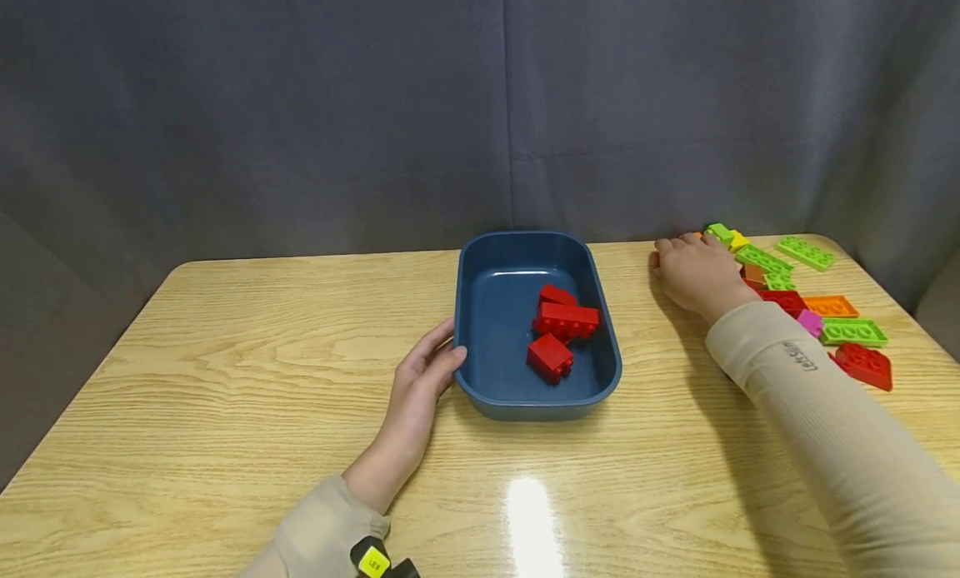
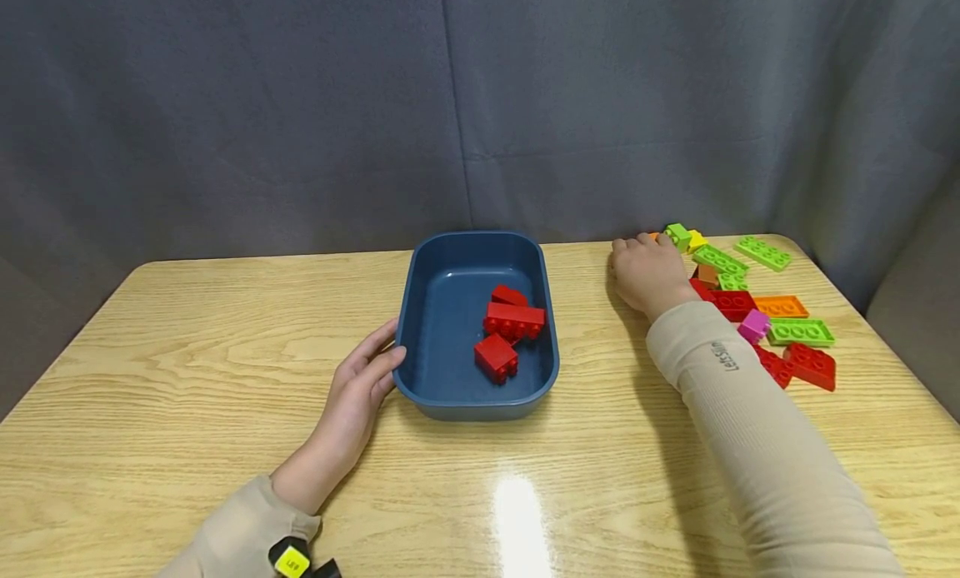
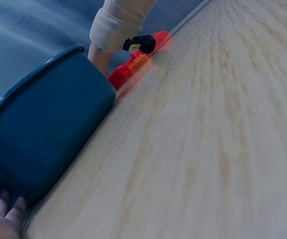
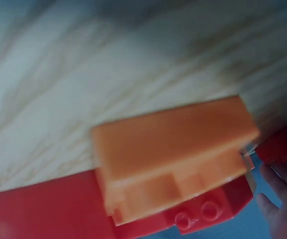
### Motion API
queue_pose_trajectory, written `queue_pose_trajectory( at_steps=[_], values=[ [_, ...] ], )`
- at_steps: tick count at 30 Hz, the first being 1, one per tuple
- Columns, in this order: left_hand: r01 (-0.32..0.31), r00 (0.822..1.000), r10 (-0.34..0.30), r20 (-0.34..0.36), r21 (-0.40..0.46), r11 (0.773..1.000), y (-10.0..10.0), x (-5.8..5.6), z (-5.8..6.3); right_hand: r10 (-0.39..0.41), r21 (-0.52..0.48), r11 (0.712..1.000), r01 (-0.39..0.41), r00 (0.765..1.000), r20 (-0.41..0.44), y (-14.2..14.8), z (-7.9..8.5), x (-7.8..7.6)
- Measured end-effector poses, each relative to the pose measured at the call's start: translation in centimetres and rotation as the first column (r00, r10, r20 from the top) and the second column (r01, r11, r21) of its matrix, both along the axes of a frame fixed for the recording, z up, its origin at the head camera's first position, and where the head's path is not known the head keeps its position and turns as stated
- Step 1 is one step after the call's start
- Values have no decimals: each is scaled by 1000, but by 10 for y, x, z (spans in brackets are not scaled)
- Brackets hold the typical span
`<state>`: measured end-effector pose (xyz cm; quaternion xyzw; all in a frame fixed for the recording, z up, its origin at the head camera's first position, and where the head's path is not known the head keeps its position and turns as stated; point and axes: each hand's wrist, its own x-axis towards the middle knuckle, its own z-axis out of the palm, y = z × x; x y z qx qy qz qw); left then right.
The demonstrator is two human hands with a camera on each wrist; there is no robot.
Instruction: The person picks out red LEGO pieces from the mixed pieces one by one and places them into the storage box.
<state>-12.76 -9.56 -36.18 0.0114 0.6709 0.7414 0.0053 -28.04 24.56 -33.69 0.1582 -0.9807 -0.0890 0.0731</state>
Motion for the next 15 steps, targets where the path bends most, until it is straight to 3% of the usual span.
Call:
queue_pose_trajectory(
  at_steps=[8, 15],
  values=[
    [1, 1000, -1, 6, 3, 1000, 0, 0, 1, 12, 10, 1000, -11, 1000, -5, -3, 1, -1],
    [-2, 1000, 2, 12, -6, 1000, -1, 0, 0, 39, -10, 999, -40, 995, -88, -7, 0, 1]
  ],
)
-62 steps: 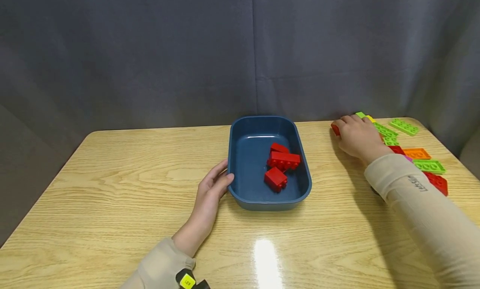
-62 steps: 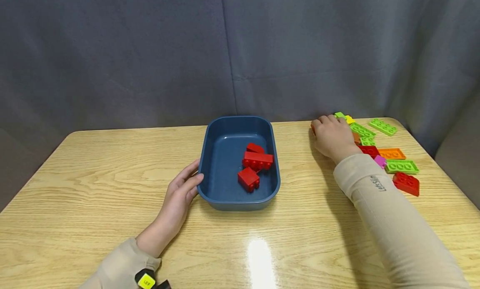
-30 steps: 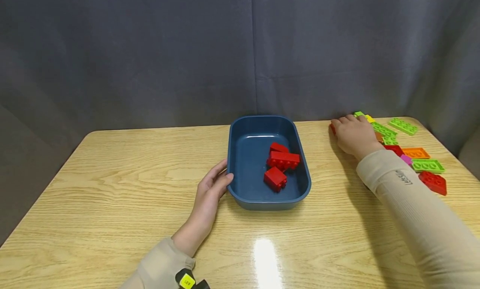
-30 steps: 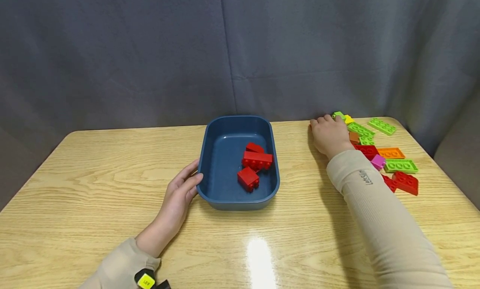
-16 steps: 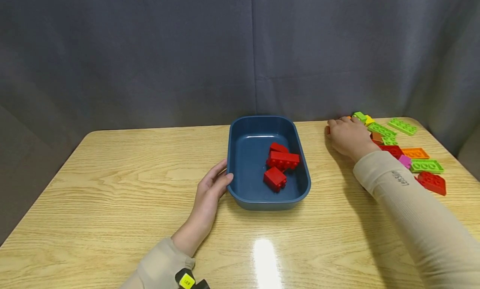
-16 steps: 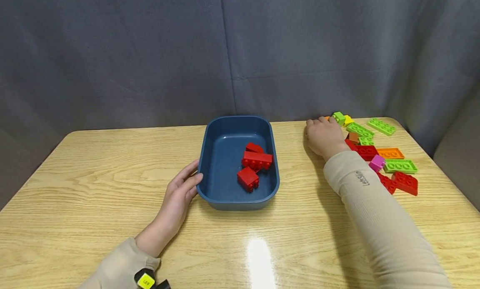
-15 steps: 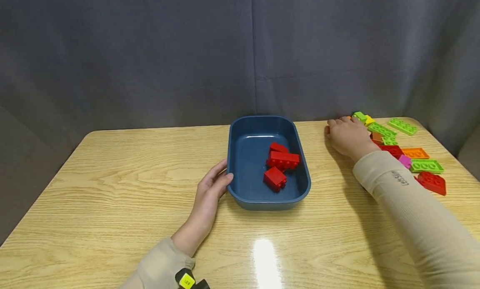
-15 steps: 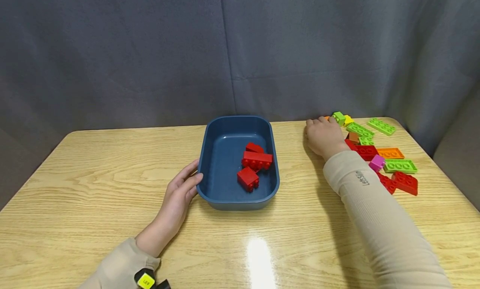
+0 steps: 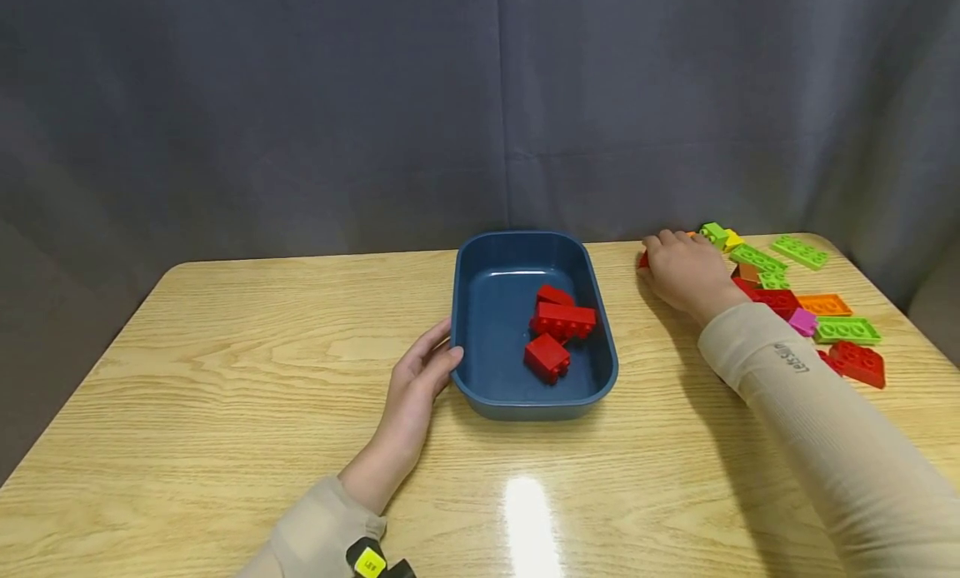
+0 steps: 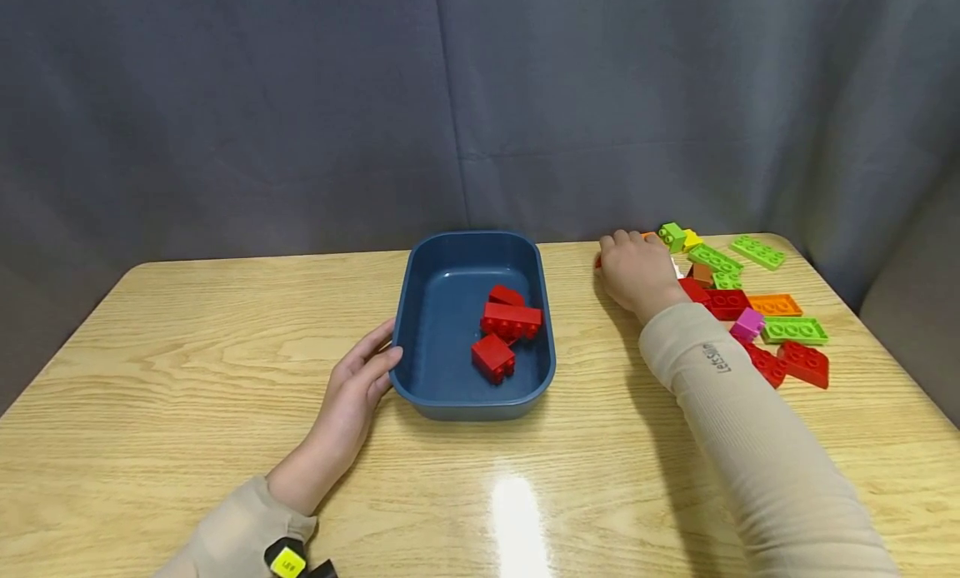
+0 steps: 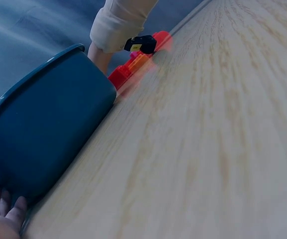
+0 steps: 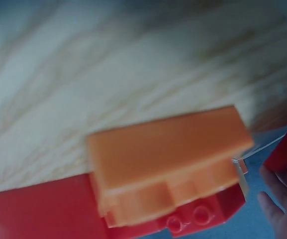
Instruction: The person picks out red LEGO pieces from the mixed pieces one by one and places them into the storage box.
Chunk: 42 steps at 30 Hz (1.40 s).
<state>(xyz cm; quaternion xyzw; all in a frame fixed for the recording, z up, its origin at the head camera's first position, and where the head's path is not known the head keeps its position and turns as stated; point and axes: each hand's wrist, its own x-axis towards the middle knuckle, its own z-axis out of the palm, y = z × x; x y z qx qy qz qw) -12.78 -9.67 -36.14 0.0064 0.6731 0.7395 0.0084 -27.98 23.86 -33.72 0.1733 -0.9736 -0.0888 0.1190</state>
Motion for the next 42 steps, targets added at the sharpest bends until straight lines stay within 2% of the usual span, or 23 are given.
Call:
queue_pose_trajectory(
  at_steps=[12, 21, 28, 36, 42],
  values=[
    [-3, 1000, 3, 3, 0, 1000, 0, 0, 1, -10, -47, 999, 11, 999, 35, -7, 7, 8],
    [-5, 1000, 5, 3, -2, 1000, 0, 0, 1, 1, -106, 994, -10, 996, -84, -12, 10, 14],
    [-2, 1000, 2, 2, -2, 1000, 1, 0, 0, -10, -217, 976, -9, 997, -82, -15, 16, 20],
    [-2, 1000, 2, 13, -13, 1000, 1, 0, 1, 5, -285, 958, -30, 996, -88, -16, 28, 32],
    [-3, 1000, 3, 21, -9, 1000, 0, -1, 1, 75, -359, 926, -114, 990, -120, -24, 29, 44]
  ],
)
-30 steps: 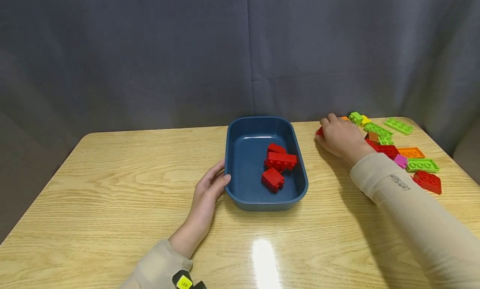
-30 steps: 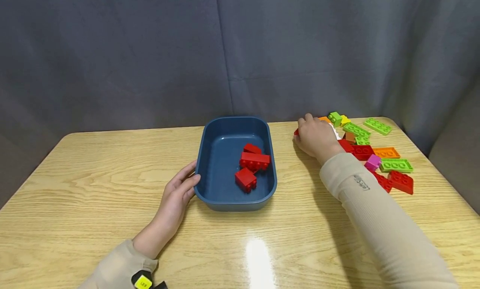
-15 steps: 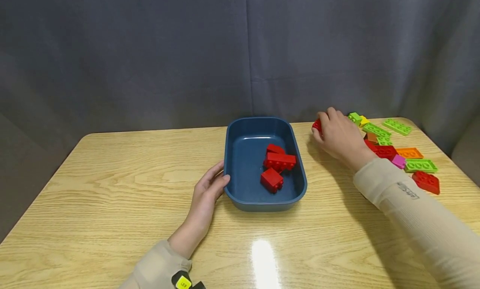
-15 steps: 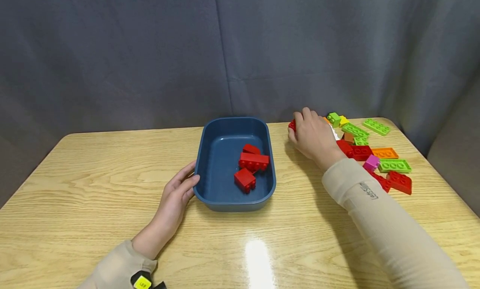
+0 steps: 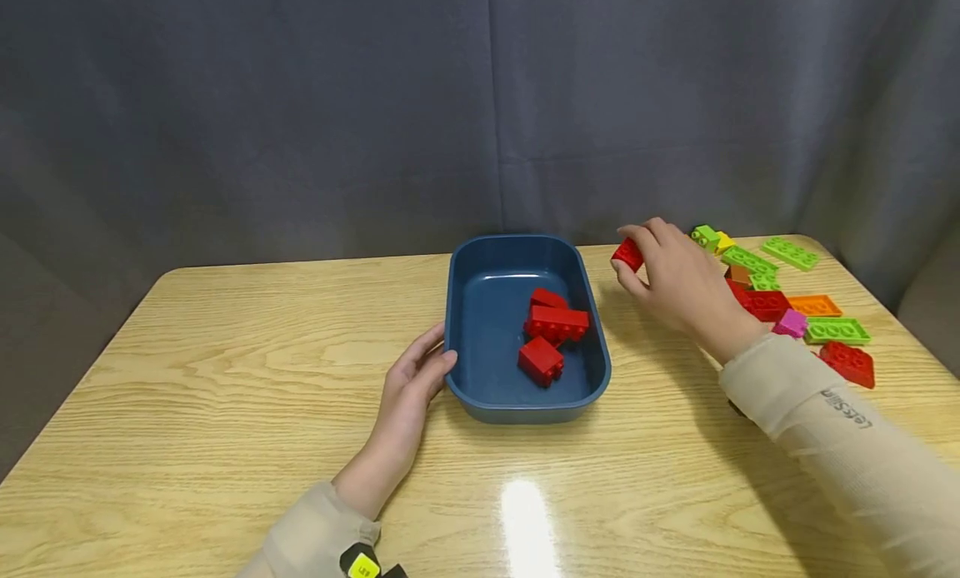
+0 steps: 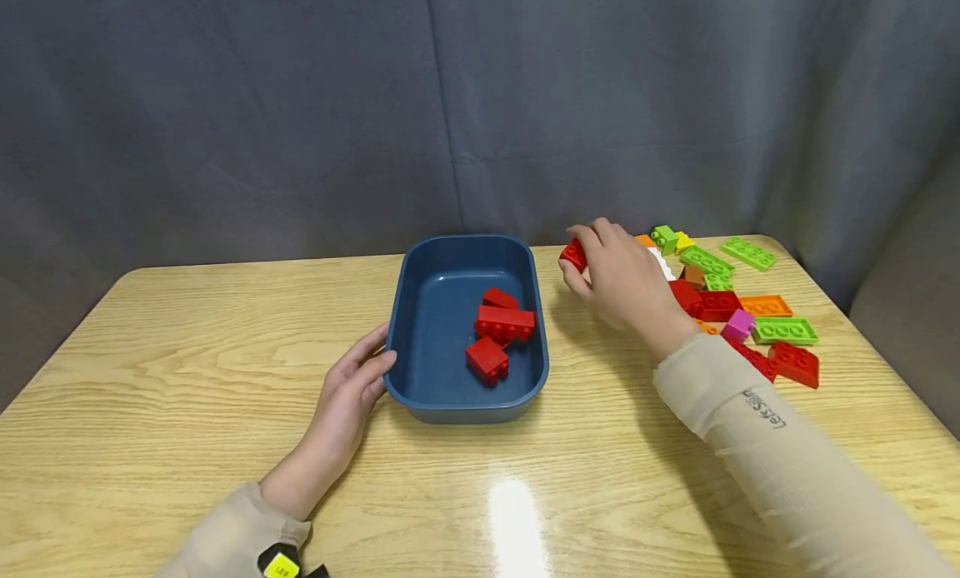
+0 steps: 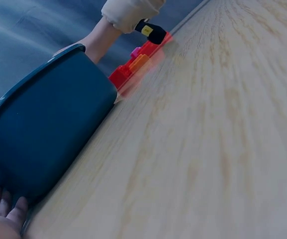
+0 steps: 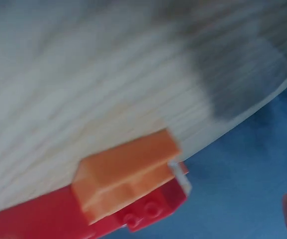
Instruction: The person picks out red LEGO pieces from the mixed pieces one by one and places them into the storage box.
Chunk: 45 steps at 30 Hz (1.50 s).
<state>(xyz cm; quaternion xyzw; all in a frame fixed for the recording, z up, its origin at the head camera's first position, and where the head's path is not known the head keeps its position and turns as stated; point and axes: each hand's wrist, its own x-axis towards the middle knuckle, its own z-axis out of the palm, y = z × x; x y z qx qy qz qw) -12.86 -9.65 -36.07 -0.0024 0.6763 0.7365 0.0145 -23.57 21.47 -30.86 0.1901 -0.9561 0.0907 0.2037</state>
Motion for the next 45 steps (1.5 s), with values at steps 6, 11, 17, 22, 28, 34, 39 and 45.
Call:
queue_pose_trajectory(
  at_steps=[6, 11, 17, 22, 28, 34, 39, 45],
  values=[
    [-1, 1000, 1, 3, -2, 1000, -1, 0, -1, 54, -69, 996, -59, 996, -72, -10, 1, 11],
    [0, 1000, 0, 0, -2, 1000, -1, 0, -2, 47, -92, 994, -55, 995, -88, -19, 3, 21],
    [3, 1000, -3, -5, 0, 1000, -1, 0, -2, 67, -76, 994, -74, 993, -94, -32, 8, 33],
    [4, 1000, -4, -10, 2, 1000, -1, 1, -2, 74, -57, 995, -77, 996, -53, -42, 17, 44],
    [5, 1000, -5, -17, 5, 1000, -1, 1, -1, 38, -36, 999, -36, 998, 49, -48, 26, 59],
    [3, 1000, -3, -15, 3, 1000, 0, 1, -1, 81, 10, 997, -82, 992, 93, -55, 27, 73],
    [8, 1000, -8, -19, 8, 1000, 0, 1, -1, 149, 49, 987, -152, 987, 68, -61, 23, 80],
    [4, 1000, -4, -22, 5, 1000, 0, 1, -1, 194, 69, 977, -201, 977, 93, -66, 18, 86]
  ],
)
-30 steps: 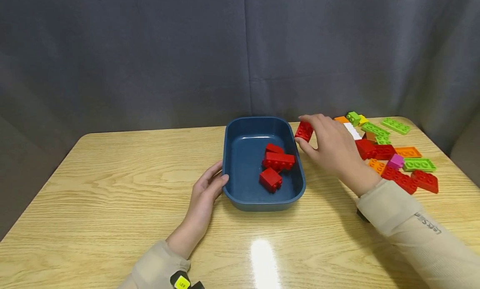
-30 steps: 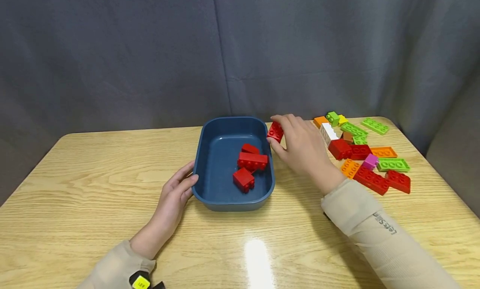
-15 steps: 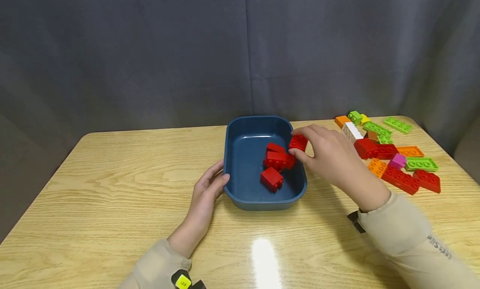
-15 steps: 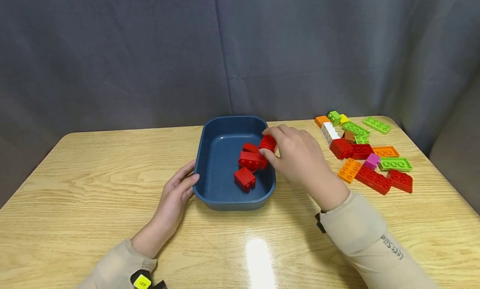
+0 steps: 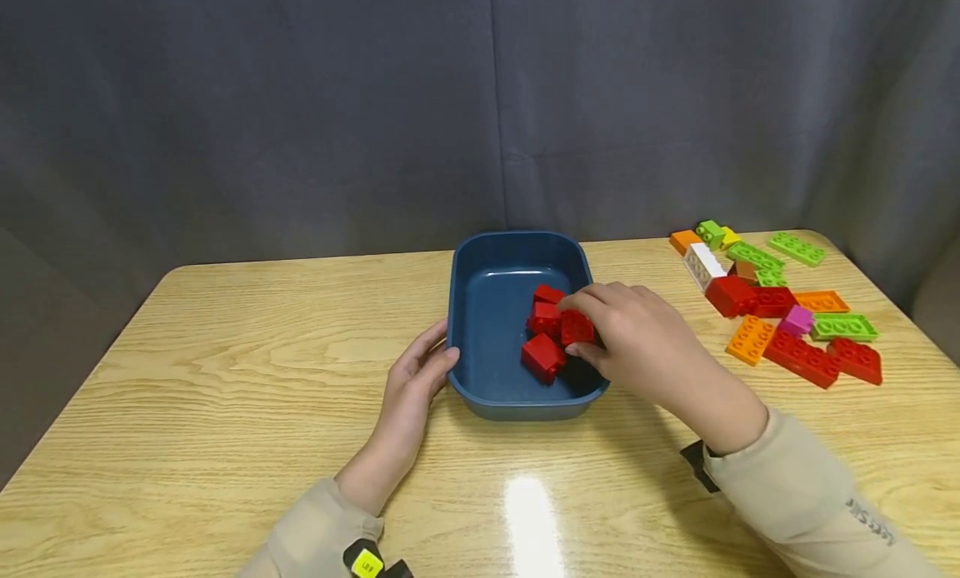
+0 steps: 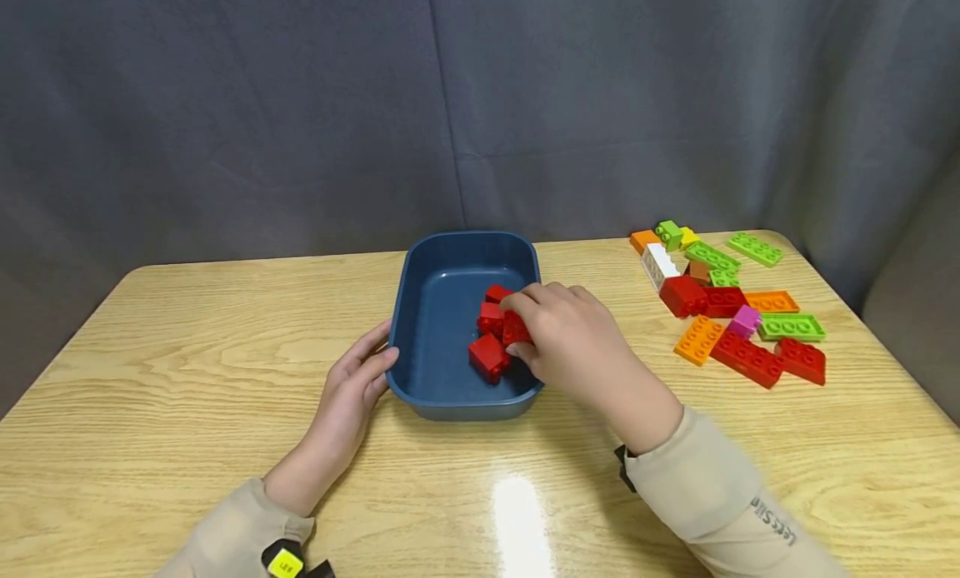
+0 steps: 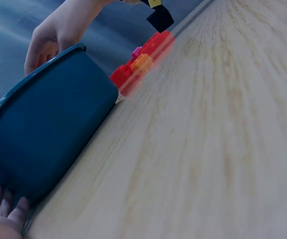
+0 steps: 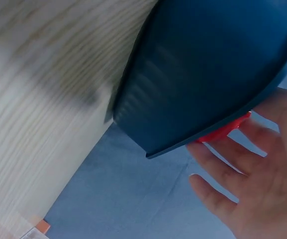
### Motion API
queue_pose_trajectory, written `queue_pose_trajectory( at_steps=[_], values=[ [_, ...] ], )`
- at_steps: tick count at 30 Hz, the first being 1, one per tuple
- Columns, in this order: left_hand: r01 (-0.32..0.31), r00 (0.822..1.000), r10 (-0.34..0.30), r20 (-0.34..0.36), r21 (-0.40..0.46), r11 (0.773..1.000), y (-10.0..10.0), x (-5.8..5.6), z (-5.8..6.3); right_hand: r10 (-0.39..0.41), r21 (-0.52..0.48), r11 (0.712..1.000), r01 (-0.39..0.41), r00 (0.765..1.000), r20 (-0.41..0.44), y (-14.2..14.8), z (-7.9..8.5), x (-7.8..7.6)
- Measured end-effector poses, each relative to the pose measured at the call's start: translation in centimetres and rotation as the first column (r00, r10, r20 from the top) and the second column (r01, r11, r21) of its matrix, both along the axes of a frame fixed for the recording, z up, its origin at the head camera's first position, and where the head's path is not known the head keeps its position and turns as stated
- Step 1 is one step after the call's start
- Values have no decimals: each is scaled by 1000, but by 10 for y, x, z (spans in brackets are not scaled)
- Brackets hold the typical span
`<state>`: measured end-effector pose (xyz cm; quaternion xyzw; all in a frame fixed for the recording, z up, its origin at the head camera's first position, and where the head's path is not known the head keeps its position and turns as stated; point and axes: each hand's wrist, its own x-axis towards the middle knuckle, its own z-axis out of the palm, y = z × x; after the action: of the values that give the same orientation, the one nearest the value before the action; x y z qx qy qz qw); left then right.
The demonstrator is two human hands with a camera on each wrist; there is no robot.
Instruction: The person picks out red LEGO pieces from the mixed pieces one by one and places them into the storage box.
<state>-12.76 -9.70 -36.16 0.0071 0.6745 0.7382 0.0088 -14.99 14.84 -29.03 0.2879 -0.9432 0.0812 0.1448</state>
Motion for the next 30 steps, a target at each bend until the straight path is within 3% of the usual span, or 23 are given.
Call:
queue_pose_trajectory(
  at_steps=[21, 30],
  values=[
    [-2, 1000, 2, 3, 6, 1000, 1, -1, 0, 16, 47, 999, -16, 1000, -12, 0, -5, 4],
    [-7, 1000, 7, 6, -2, 1000, 1, -1, 0, 26, 62, 998, -23, 999, -45, 1, 0, 5]
  ],
)
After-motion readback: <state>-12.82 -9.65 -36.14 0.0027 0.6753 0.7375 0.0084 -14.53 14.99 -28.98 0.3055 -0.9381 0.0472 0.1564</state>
